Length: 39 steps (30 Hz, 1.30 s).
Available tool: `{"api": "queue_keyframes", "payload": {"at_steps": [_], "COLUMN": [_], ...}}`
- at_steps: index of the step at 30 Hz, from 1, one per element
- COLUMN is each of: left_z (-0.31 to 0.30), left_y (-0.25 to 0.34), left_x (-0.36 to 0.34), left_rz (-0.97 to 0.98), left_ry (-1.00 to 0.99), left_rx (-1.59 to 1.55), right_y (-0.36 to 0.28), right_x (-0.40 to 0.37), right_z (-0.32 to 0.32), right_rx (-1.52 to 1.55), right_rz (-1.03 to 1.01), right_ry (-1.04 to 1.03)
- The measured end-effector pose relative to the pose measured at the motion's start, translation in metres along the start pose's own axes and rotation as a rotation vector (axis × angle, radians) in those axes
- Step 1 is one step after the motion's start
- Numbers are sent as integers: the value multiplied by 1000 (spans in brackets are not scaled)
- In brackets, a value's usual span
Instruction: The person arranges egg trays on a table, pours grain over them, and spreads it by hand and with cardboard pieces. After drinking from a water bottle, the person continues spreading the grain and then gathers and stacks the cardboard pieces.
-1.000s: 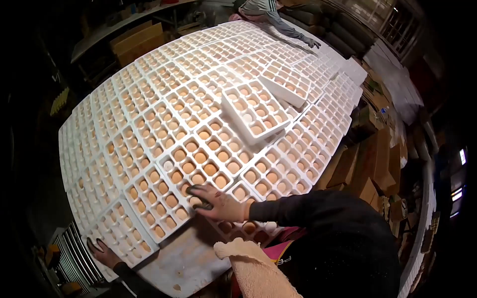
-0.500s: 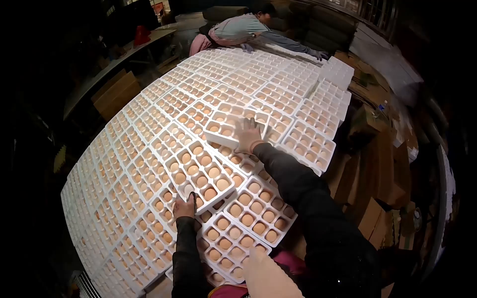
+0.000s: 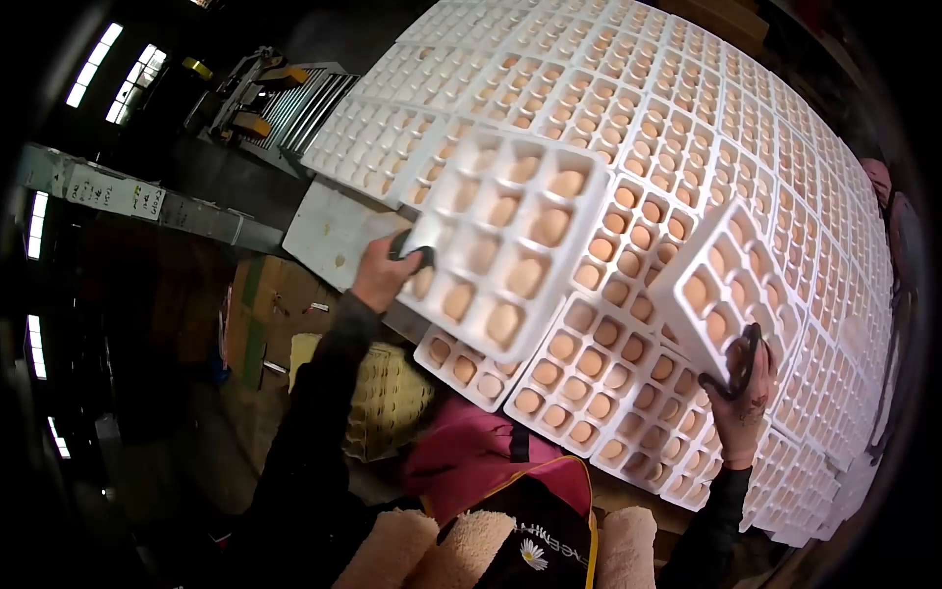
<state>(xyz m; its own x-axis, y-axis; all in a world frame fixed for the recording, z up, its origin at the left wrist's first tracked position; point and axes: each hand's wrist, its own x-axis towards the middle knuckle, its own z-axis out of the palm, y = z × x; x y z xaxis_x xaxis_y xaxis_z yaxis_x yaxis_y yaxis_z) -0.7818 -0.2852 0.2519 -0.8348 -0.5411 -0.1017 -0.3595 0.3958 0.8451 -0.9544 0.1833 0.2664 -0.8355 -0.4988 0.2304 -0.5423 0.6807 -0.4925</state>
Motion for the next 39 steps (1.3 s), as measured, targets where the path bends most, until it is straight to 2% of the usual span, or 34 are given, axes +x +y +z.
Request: {"api": "queue_keyframes", "payload": {"at_steps": [1,2,3,4,7,9,10,12,13,14,16,18,20,21,22,23,24,25,26,27,28,30,31,33,34,35,36,37,38,39], "left_z": [-50,-98,-140,-186,-272,-315,-327,-320,-327,-315,-295,-261,-233,-224,-216,-215,-213,-223,-231,-224,-231,-240,-213,-144,-115,-90,-36,11,62,115], "left_y": [-26,-53,-57,-111,-163,-232,-264,-260,-316,-316,-336,-326,-368,-366,-372,-350,-326,-355,-371,-363,-353,-383,-323,-159,-153,-169,-107,-59,-14,13], "left_x": [-12,-25,-38,-46,-63,-64,-62,-54,-47,-39,-20,-6,3,8,9,12,14,17,22,28,28,47,45,39,56,72,72,73,74,83], "left_rz": [-14,-36,-53,-80,-163,-202,-175,-261,-194,-218,-436,-323,-264,-291,-215,-344,-364,-340,-301,-312,-316,-616,-368,79,300,119,183,226,409,477], "left_ry": [108,231,299,382,459,446,403,342,307,294,160,127,98,17,58,-16,-130,-163,-170,-93,-136,155,198,426,389,322,164,2,-146,-312], "left_rx": [43,241,297,352,415,479,315,416,238,295,322,400,157,-48,9,-99,-292,-168,87,-80,323,-155,54,626,286,323,26,81,80,-12], "right_y": [-25,-48,-76,-106,-201,-258,-276,-299,-304,-308,-302,-285,-269,-265,-266,-261,-265,-268,-259,-237,-217,-135,-97,-20,32,81,114,121,124,136], "right_x": [12,22,42,65,120,135,140,145,147,149,152,158,153,149,144,136,133,125,119,115,107,95,86,62,44,29,20,18,18,12], "right_z": [13,28,44,65,156,224,257,318,336,348,368,379,375,363,353,357,330,305,280,251,225,165,126,51,22,2,-17,-31,-43,-30], "right_rx": [-12,-26,31,89,220,340,371,255,151,112,30,140,180,217,226,292,143,230,329,260,209,-42,-158,-524,-750,-761,-667,-680,-694,-778], "right_rz": [-179,-349,-516,-682,-1126,-1340,-1436,-1641,-1722,-1744,-1781,-1748,-1615,-1528,-1428,-1388,-1293,-1089,-912,-790,-688,-427,-280,65,270,456,608,631,644,640], "right_ry": [-1,-9,-100,-185,-433,-551,-592,-659,-687,-724,-803,-732,-760,-712,-643,-595,-710,-651,-571,-365,-166,14,99,103,54,70,80,-117,-308,-238]}}
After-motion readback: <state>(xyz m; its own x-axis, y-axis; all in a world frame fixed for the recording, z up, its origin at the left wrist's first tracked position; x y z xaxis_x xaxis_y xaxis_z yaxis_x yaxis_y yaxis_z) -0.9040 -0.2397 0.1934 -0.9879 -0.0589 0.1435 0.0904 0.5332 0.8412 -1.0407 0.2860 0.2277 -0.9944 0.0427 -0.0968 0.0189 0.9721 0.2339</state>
